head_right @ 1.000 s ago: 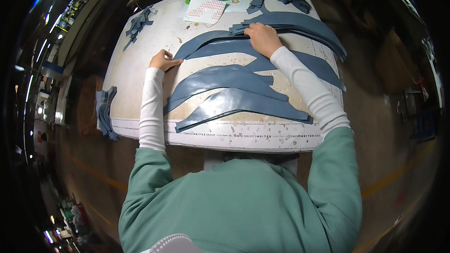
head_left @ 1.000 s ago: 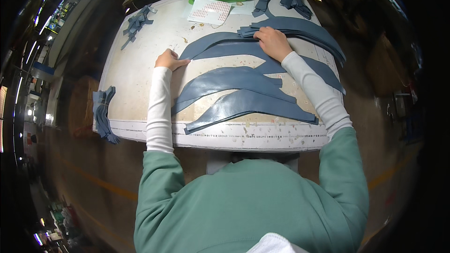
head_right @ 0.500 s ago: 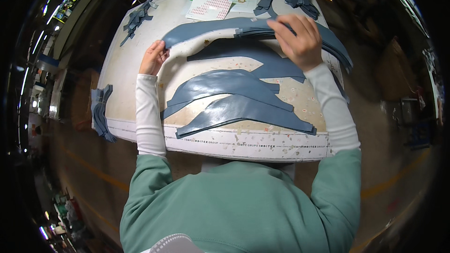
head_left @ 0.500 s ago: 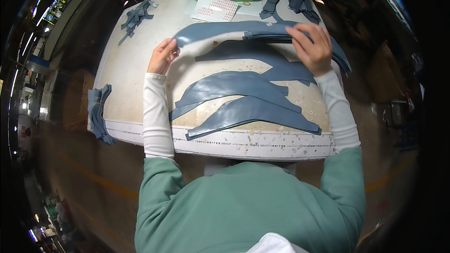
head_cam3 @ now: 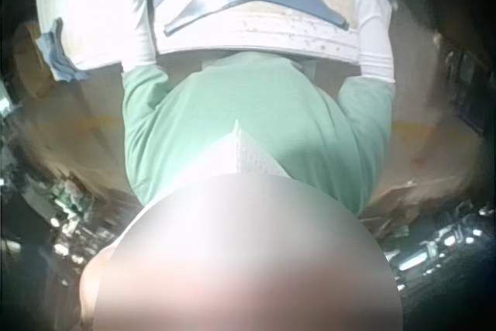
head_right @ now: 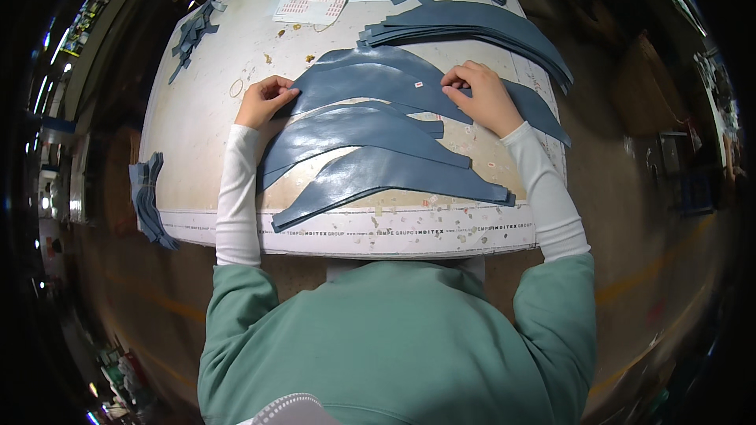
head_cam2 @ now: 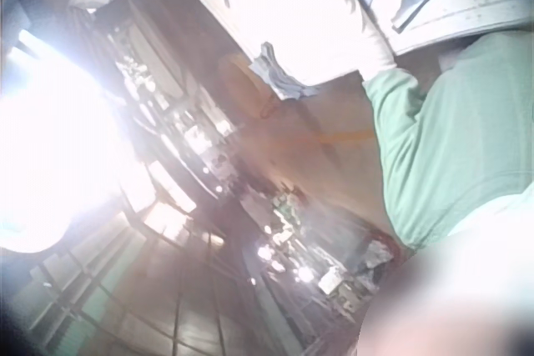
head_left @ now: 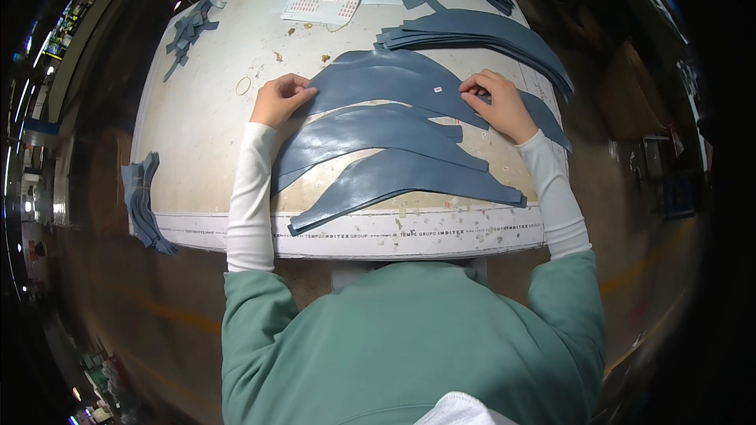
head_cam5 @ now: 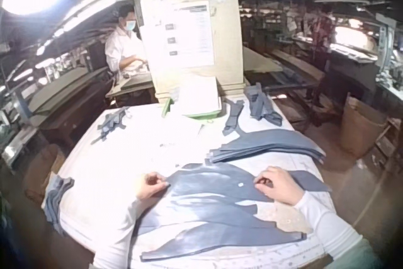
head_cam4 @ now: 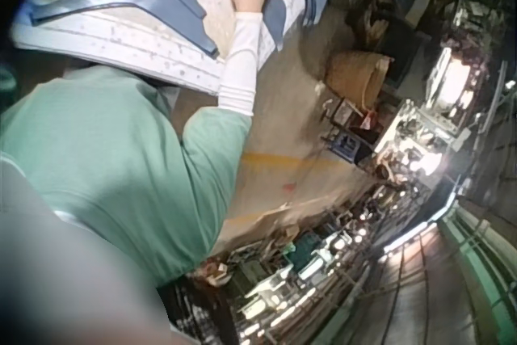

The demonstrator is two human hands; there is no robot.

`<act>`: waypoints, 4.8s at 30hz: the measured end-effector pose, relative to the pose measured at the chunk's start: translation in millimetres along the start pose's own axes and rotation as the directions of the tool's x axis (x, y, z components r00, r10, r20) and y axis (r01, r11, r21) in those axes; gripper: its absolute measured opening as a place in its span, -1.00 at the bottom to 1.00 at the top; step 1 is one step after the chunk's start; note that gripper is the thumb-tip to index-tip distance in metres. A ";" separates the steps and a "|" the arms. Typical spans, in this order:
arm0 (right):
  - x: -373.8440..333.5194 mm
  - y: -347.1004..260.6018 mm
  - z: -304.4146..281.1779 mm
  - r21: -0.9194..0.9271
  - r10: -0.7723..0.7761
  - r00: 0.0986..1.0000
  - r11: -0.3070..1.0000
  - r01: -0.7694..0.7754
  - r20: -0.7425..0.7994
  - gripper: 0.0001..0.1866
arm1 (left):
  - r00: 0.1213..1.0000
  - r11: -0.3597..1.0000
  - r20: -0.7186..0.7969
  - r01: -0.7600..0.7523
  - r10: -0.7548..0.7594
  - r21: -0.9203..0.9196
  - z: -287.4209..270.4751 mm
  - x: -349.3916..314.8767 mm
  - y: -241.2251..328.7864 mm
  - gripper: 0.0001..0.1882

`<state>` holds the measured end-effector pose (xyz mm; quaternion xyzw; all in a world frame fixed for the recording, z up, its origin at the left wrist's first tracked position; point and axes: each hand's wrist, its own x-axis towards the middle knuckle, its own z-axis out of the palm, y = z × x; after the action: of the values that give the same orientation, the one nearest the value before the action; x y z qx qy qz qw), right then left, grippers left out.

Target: The person sorts and stacks gray fabric pieces on a white worktable. They repeatedly pick up individual pieces, align them, and place them into neat piles. A coworker briefly assists by holding a board with additional pieces.

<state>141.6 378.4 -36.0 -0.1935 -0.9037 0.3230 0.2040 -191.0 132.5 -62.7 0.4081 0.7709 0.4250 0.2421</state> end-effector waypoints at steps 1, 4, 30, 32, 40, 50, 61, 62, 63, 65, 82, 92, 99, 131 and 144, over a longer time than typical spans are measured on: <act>-1.9 0.7 1.2 0.008 -0.003 1.000 1.000 0.003 -0.003 -0.85 | 1.000 0.999 0.008 -0.007 0.007 -0.034 1.3 0.2 -1.4 -0.82; -10.2 -1.1 5.8 -0.053 -0.040 0.999 0.998 0.040 -0.007 -0.76 | 0.998 0.994 0.040 -0.048 0.052 -0.094 0.8 -0.7 -2.0 -0.82; -10.9 7.0 10.1 -0.010 -0.121 0.992 0.993 0.120 -0.027 -0.84 | 0.997 0.978 0.060 -0.028 0.042 -0.209 -2.4 -4.6 0.0 -0.87; -10.8 5.1 6.1 0.076 -0.083 0.996 0.994 0.084 -0.024 -0.84 | 0.995 0.962 0.095 0.017 0.010 -0.271 -3.1 -6.6 8.1 -0.86; -46.8 31.2 -102.5 0.157 0.025 0.995 0.988 -0.009 -0.102 -0.84 | 0.932 0.877 0.270 -0.092 0.242 -0.471 7.4 -31.1 65.5 -0.55; -60.4 75.8 -64.8 -0.387 0.188 0.963 0.887 -0.251 -0.194 -0.50 | 0.987 0.990 0.141 -0.092 0.076 0.107 -33.7 -30.9 35.2 -0.78; -22.5 85.6 -106.7 0.038 0.391 0.913 0.920 -0.390 -0.117 -0.70 | 0.956 0.959 -0.237 -0.108 0.173 0.262 -0.9 -17.5 18.5 -0.75; -22.4 82.9 -105.9 -0.114 0.385 0.911 0.908 -0.402 -0.147 -0.72 | 0.957 0.948 -0.232 -0.099 0.174 0.302 2.3 -15.8 21.0 -0.74; -21.1 78.5 -104.3 -0.247 0.435 0.880 0.847 -0.471 -0.189 -0.74 | 0.952 0.929 -0.222 -0.123 0.210 0.348 5.4 -13.7 23.3 -0.74; -11.2 65.8 -92.4 -0.254 0.158 0.958 0.942 -0.219 -0.239 -0.78 | 0.945 0.892 -0.221 -0.126 0.241 0.435 9.6 -11.7 25.3 -0.71; 83.3 -5.9 71.5 -0.009 -0.150 0.981 0.989 0.150 -0.124 -0.86 | 0.981 0.986 -0.155 -0.129 0.113 -0.101 -13.7 -11.9 7.9 -0.87; 81.9 -41.0 37.0 0.364 -0.245 0.953 0.883 0.295 -0.178 -0.88 | 0.968 0.938 -0.150 -0.235 0.202 -0.254 -52.6 -25.8 12.3 -0.85; 87.0 -32.5 56.5 0.462 -0.166 0.982 0.867 0.190 -0.092 -0.79 | 0.986 0.980 -0.130 -0.125 0.105 -0.156 -65.3 -24.1 -2.7 -0.86; -105.2 -75.4 24.2 -0.346 -0.164 0.982 0.930 0.122 -0.095 -0.67 | 0.949 0.899 -0.128 -0.222 0.288 0.379 79.6 -168.7 85.5 -0.72; -118.0 -69.8 0.9 0.079 0.024 1.000 0.997 -0.023 -0.013 -0.81 | 0.972 0.974 0.076 -0.219 0.223 -0.054 66.1 -204.1 84.8 -0.82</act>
<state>225.2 271.1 -19.1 -0.1981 -0.8864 0.3595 0.2139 4.7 18.2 -19.4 0.5026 0.7003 0.4498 0.2338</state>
